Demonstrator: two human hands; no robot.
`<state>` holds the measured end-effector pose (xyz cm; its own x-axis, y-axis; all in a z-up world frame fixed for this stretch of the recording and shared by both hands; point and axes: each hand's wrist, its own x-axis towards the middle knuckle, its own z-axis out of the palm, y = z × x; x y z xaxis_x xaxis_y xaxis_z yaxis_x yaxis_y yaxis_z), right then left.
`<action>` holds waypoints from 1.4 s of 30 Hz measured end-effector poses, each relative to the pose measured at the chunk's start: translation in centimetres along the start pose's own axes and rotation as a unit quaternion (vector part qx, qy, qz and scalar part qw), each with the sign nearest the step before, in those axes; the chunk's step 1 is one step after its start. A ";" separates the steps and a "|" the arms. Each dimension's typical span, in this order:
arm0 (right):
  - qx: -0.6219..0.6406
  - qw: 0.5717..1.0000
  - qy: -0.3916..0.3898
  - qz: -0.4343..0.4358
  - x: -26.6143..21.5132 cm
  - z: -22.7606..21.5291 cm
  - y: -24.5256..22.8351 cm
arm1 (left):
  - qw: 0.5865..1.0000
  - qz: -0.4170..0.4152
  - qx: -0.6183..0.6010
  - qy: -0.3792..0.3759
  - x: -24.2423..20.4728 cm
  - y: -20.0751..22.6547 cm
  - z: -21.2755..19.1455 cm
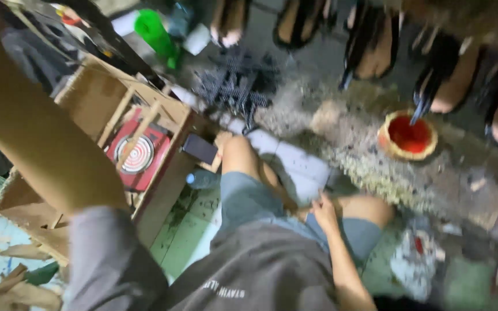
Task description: Applying glue to long black shoe straps manually using a small brush or applicator
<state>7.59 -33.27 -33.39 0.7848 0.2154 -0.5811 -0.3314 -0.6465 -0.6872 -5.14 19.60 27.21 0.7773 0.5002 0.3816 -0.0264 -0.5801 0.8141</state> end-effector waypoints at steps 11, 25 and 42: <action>-0.025 0.999 0.004 -0.031 -4.4 -0.8 -4.1 | 0.993 -0.017 0.107 -0.040 -0.8 -19.6 31.1; -0.103 0.991 0.007 -0.090 -11.5 -2.4 -7.5 | 0.891 0.255 0.334 -0.169 6.0 -25.6 38.0; -0.153 0.950 0.235 -0.140 -14.2 -22.6 -30.9 | 0.974 0.023 -0.136 -0.182 -12.9 -9.1 33.9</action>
<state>18.54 -32.86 5.97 0.9906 0.1067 -0.0857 0.0364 -0.8093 -0.5863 6.38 -3.35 0.00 0.9417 0.1878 0.2790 -0.1921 -0.3806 0.9046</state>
